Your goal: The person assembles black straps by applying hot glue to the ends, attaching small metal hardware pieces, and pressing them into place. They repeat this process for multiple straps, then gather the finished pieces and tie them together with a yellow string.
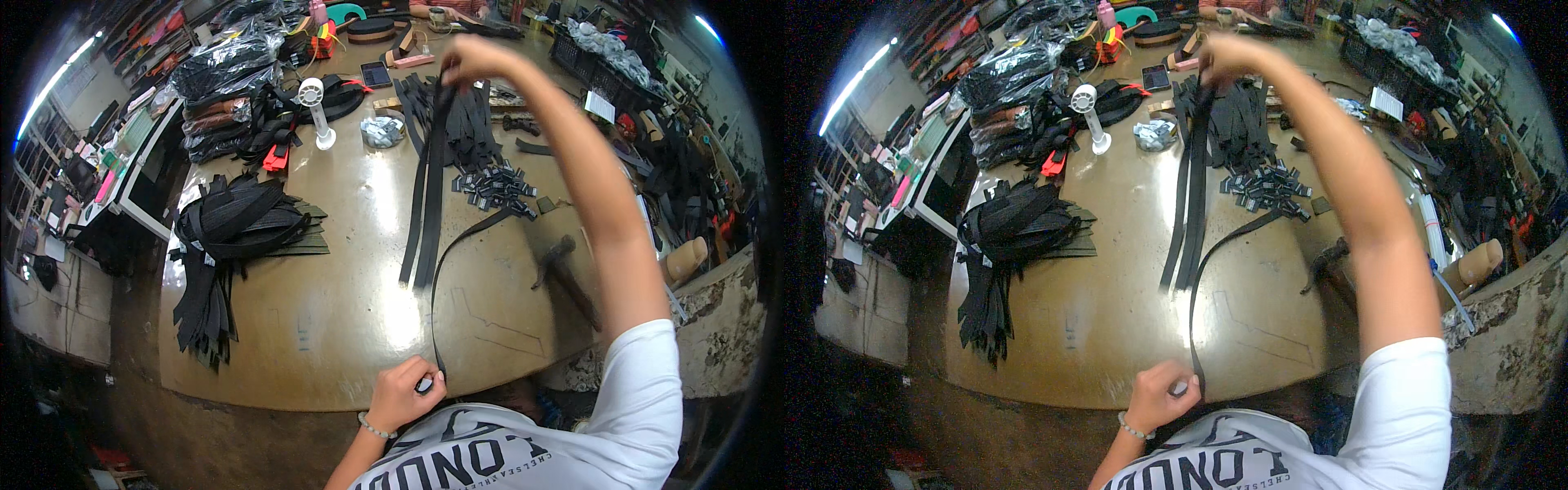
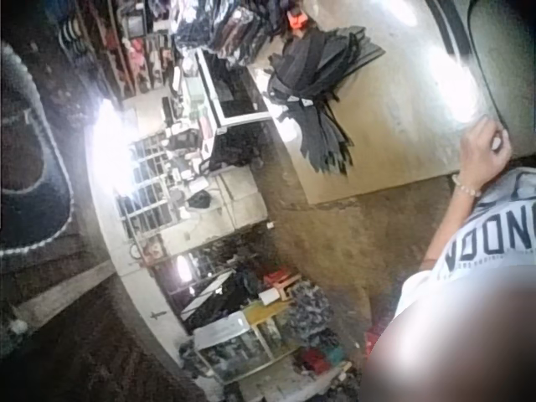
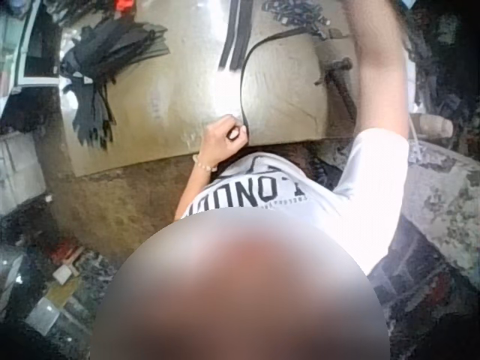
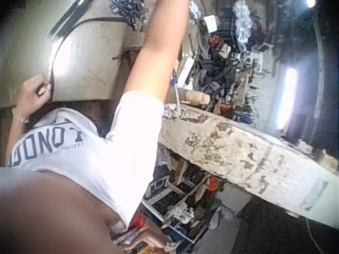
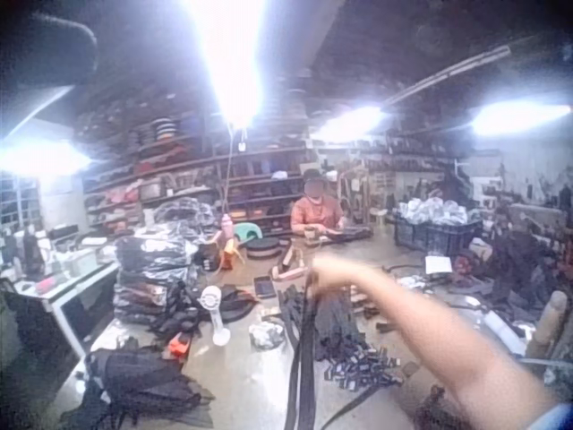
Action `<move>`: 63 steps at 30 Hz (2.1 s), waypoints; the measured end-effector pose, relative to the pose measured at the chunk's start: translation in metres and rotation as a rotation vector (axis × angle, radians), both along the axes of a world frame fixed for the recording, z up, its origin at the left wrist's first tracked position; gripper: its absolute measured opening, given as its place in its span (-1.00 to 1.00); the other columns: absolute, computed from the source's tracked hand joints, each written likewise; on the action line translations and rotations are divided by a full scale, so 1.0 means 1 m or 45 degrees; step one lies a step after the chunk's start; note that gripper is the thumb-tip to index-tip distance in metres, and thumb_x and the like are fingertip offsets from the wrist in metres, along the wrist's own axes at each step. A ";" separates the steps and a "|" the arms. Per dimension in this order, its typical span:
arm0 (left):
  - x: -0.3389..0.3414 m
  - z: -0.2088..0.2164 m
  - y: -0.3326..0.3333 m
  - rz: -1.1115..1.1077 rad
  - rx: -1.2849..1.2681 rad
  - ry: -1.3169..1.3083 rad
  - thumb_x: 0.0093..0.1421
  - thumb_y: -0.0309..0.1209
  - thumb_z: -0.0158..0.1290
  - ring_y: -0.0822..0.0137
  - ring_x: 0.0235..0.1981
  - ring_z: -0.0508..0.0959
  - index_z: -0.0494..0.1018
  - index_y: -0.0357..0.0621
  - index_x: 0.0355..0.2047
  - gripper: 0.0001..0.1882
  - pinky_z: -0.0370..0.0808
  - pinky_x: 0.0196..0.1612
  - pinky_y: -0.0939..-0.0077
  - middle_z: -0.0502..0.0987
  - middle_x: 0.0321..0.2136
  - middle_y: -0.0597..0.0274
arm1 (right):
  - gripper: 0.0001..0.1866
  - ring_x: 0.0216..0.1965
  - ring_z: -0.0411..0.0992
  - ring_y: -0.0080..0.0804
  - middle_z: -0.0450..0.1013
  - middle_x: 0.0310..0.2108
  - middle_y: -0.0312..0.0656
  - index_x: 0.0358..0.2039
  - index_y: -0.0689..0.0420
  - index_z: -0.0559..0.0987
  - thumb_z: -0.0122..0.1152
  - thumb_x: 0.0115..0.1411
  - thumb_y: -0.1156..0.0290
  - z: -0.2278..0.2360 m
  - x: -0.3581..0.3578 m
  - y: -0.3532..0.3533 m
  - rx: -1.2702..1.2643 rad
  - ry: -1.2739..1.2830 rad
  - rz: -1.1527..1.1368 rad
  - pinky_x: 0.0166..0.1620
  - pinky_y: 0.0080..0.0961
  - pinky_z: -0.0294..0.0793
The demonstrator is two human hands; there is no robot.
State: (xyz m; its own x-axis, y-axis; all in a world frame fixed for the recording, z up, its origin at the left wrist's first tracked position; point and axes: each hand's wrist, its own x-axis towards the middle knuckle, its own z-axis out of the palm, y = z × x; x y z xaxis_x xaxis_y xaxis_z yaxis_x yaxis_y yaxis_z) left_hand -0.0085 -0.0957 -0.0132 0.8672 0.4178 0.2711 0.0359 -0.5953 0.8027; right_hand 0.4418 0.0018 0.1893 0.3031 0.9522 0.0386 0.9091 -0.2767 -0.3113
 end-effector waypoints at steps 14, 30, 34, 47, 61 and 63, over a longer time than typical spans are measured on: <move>0.001 -0.002 0.002 0.064 -0.174 -0.036 0.10 -0.47 0.20 0.33 -0.56 0.54 0.52 -0.25 -0.48 -0.89 0.47 -0.44 0.53 0.53 -0.57 0.16 | -0.67 -0.10 0.54 -0.11 0.56 -0.25 0.03 -0.16 0.27 0.58 0.30 0.16 0.30 -0.059 0.027 -0.017 0.800 -0.642 -0.013 -0.07 -0.29 0.51; 0.009 0.047 -0.024 0.069 -0.269 -0.053 0.12 -0.49 0.22 0.34 -0.56 0.58 0.54 -0.28 -0.44 -0.90 0.48 -0.43 0.51 0.57 -0.56 0.13 | -0.83 -0.59 0.27 -0.83 0.48 -0.38 -0.43 -0.16 0.12 0.53 0.22 0.27 0.38 -0.173 -0.222 -0.212 0.132 2.546 -0.001 -0.59 -0.83 0.23; -0.008 0.035 -0.033 0.021 -0.139 0.143 0.13 -0.44 0.20 0.23 -0.56 0.55 0.54 -0.21 -0.44 -0.89 0.48 -0.45 0.43 0.52 -0.56 0.21 | -0.79 -0.60 0.30 -0.81 0.51 -0.33 -0.41 -0.18 0.17 0.54 0.27 0.24 0.35 -0.132 -0.143 -0.175 0.390 2.054 -0.059 -0.59 -0.86 0.33; -0.020 0.000 -0.028 0.162 0.350 0.161 0.10 -0.34 0.23 0.29 -0.58 0.48 0.58 -0.01 -0.31 -0.86 0.41 -0.53 0.42 0.40 -0.56 0.30 | -0.56 -0.40 0.50 -0.43 0.57 -0.39 -0.19 -0.12 0.19 0.61 0.37 0.12 0.13 -0.246 -0.131 -0.035 0.645 0.638 -0.215 -0.28 -0.43 0.47; -0.034 -0.005 -0.014 -0.036 0.292 0.042 0.02 -0.31 0.32 0.35 -0.55 0.46 0.61 -0.11 -0.26 -0.72 0.43 -0.49 0.49 0.43 -0.55 0.31 | -0.60 -0.32 0.32 -0.52 0.37 -0.32 -0.26 -0.28 0.23 0.44 0.36 0.19 0.16 -0.216 -0.148 -0.429 1.363 -0.177 -1.656 -0.18 -0.54 0.38; -0.033 -0.006 -0.013 -0.041 0.297 0.020 0.02 -0.31 0.32 0.35 -0.55 0.46 0.61 -0.11 -0.26 -0.72 0.43 -0.49 0.49 0.43 -0.56 0.31 | -0.56 -0.26 0.39 -0.50 0.42 -0.25 -0.18 -0.23 0.24 0.45 0.36 0.18 0.12 -0.236 -0.118 -0.442 1.553 -0.051 -1.431 -0.15 -0.54 0.39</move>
